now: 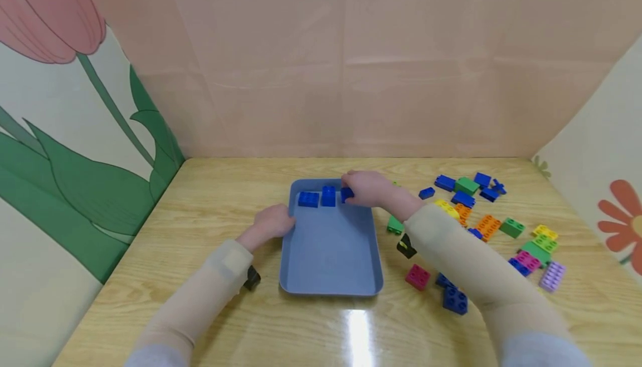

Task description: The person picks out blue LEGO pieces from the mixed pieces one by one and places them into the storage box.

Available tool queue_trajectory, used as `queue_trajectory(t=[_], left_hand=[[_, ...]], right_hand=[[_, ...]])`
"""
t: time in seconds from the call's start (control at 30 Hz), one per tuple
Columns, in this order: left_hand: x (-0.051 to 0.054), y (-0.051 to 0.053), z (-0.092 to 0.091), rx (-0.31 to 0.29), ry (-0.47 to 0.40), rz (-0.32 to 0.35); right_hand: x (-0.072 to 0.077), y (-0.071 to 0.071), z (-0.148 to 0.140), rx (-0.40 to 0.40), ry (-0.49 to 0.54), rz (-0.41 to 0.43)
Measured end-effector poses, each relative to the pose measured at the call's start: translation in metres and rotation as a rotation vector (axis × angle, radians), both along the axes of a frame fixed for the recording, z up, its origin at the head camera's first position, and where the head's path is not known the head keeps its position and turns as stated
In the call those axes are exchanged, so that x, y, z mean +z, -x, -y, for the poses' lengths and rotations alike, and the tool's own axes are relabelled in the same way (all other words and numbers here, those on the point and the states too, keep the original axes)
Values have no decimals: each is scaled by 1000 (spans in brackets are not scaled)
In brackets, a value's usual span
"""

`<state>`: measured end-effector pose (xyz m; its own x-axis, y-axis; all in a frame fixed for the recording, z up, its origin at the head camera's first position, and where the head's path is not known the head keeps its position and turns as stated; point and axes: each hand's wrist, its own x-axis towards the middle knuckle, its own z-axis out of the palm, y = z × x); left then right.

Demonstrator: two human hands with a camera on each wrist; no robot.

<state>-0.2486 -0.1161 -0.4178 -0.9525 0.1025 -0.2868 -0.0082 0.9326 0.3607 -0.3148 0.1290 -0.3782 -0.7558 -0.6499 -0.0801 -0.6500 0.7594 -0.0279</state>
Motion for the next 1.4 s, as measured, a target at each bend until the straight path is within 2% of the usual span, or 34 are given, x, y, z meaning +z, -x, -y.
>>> queue_trajectory(t=[0.33, 0.63, 1.0, 1.4], left_hand=[[-4, 1, 2, -8, 3, -4], [-1, 1, 2, -7, 4, -18], [-3, 1, 2, -11, -3, -12], [-2, 0, 2, -1, -8, -4]], right_hand=[[-15, 7, 10, -22, -29, 17], [-19, 11, 11, -43, -25, 13], [-22, 12, 11, -61, -45, 28], [-18, 7, 6, -26, 7, -10]])
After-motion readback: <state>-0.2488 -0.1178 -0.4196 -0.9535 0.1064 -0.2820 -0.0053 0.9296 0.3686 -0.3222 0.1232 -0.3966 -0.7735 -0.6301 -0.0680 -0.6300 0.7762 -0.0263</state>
